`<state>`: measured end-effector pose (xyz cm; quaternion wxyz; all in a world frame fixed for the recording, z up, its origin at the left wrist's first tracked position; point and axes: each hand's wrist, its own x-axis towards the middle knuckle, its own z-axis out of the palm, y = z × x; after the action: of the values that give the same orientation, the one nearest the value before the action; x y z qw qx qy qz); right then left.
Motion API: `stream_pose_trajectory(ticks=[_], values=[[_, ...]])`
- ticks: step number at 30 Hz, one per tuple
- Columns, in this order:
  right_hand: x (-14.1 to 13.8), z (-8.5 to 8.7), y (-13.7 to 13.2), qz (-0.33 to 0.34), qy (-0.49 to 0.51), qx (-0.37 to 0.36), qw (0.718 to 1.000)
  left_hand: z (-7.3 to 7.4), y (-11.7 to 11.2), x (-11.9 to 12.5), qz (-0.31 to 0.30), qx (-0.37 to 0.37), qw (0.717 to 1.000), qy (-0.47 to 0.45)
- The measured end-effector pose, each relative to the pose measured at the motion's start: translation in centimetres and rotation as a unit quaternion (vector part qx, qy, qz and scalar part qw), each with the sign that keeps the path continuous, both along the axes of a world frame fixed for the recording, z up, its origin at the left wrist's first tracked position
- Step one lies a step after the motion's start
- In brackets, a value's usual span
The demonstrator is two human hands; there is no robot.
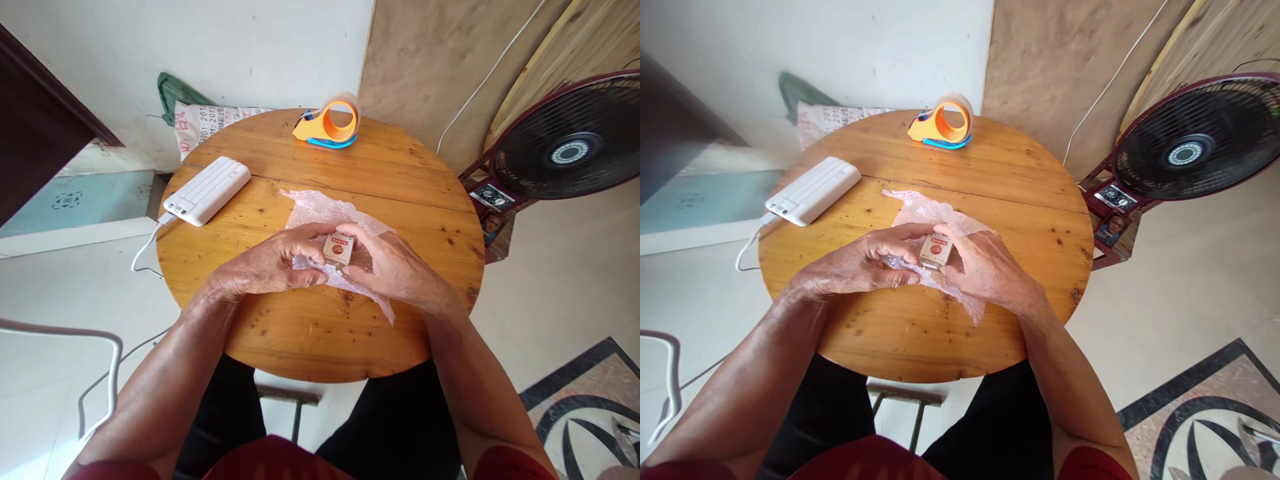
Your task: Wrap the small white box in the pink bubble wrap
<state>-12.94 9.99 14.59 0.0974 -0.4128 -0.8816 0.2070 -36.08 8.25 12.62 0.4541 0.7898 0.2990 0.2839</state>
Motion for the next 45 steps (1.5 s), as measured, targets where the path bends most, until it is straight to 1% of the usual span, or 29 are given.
stream_pose_trajectory(ticks=[3, 8, 12, 15, 19, 26, 31, 34, 36, 38, 40, 42, 45], values=[[0.0, 0.2, -0.1, 0.002, 0.003, -0.008, 1.000, -0.2, 0.1, -0.1, -0.005, 0.001, 1.000, -0.004], [0.4, 0.0, -0.2, 0.029, 0.021, 0.001, 0.999, -0.5, 0.2, 0.0, 0.022, -0.008, 1.000, -0.019], [0.6, -0.1, -0.3, 0.015, 0.011, -0.009, 1.000, -0.6, 0.0, 0.2, 0.040, -0.022, 0.998, -0.037], [0.6, -0.2, -0.2, 0.007, 0.029, -0.014, 0.999, -0.9, -0.1, 0.6, 0.070, -0.040, 0.995, -0.055], [0.3, -0.3, 0.0, 0.011, 0.076, -0.050, 0.996, -1.2, -0.2, 0.9, 0.110, -0.035, 0.991, -0.067], [-0.1, -0.3, 0.0, 0.003, 0.100, -0.085, 0.991, -1.0, -0.3, 1.2, 0.133, -0.036, 0.989, -0.055], [1.0, 0.5, 0.1, 0.004, 0.139, -0.115, 0.984, -1.2, -0.5, 1.6, 0.184, -0.027, 0.981, -0.053], [1.7, 0.9, 0.0, 0.001, 0.151, -0.140, 0.979, -1.4, -0.4, 1.7, 0.197, -0.023, 0.979, -0.042], [1.7, 0.8, -0.1, -0.007, 0.149, -0.151, 0.977, -1.5, -0.3, 1.7, 0.204, -0.006, 0.978, -0.035], [1.5, 0.5, -0.3, -0.031, 0.147, -0.136, 0.979, -1.7, -0.2, 1.7, 0.209, 0.011, 0.977, -0.036], [1.0, 0.1, -0.6, -0.054, 0.145, -0.101, 0.983, -1.8, -0.1, 1.7, 0.211, 0.013, 0.976, -0.043], [0.5, -0.2, -0.8, -0.057, 0.142, -0.071, 0.986, -2.0, 0.0, 1.8, 0.206, 0.004, 0.977, -0.057], [0.0, -0.3, -0.8, -0.058, 0.158, -0.057, 0.984, -2.2, 0.1, 1.9, 0.204, 0.000, 0.976, -0.081]])
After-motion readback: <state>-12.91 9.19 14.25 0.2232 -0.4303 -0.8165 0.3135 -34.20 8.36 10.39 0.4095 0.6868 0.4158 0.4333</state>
